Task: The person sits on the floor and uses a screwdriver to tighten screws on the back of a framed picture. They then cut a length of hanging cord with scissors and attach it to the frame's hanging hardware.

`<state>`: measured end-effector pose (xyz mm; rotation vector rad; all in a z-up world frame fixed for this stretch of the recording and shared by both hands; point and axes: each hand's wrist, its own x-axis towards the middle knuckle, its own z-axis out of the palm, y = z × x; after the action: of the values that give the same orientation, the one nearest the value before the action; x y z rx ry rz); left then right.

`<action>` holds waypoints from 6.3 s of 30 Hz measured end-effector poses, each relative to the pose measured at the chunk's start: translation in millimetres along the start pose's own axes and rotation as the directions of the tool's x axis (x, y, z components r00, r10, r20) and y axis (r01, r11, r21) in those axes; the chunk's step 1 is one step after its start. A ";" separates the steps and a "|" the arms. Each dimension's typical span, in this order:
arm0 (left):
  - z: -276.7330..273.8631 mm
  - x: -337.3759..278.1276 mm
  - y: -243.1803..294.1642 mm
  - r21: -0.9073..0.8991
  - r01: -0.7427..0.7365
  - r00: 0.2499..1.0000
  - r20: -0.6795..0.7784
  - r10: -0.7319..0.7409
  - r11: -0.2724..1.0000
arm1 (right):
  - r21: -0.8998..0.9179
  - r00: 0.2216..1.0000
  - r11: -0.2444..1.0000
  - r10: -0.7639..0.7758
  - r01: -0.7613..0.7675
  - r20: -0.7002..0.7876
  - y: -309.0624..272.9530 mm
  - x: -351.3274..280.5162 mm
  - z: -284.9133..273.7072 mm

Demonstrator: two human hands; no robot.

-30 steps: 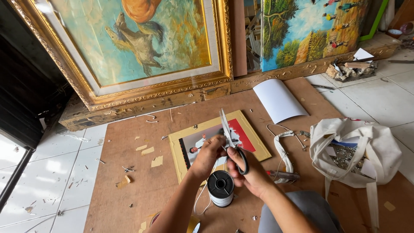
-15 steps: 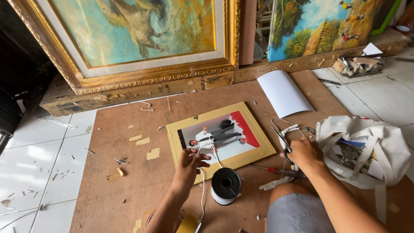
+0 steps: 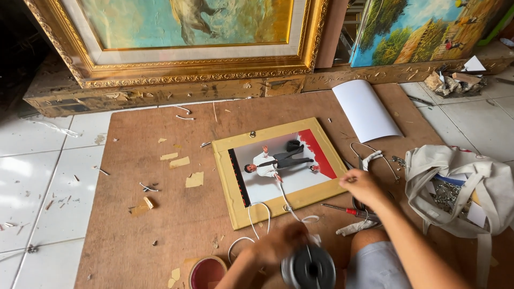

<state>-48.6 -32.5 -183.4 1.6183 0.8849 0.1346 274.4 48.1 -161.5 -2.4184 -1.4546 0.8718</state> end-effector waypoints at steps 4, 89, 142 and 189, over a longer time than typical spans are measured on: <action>19.3 6.0 -9.5 -0.344 -0.137 0.981 0.085 0.175 0.929 | 0.088 0.989 0.991 -0.106 0.098 0.100 -74.1 -59.3 16.0; -85.7 21.8 9.6 -0.147 -0.321 0.603 -0.793 0.082 0.936 | 0.896 0.871 0.330 -0.291 -0.298 0.397 -52.8 -42.1 13.4; -248.3 141.3 -95.8 0.940 0.217 0.839 -0.317 0.442 0.264 | 0.045 0.985 0.984 -0.172 0.172 -0.012 -204.2 77.3 156.3; -247.6 88.8 -56.1 -0.253 -0.273 0.837 -0.537 0.100 0.928 | 0.610 0.818 0.560 -0.490 0.560 -0.301 -269.5 11.4 100.2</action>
<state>-146.4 217.4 -200.4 1.3705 1.0395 0.8506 20.5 179.5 -128.2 -1.3440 -1.3700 0.8973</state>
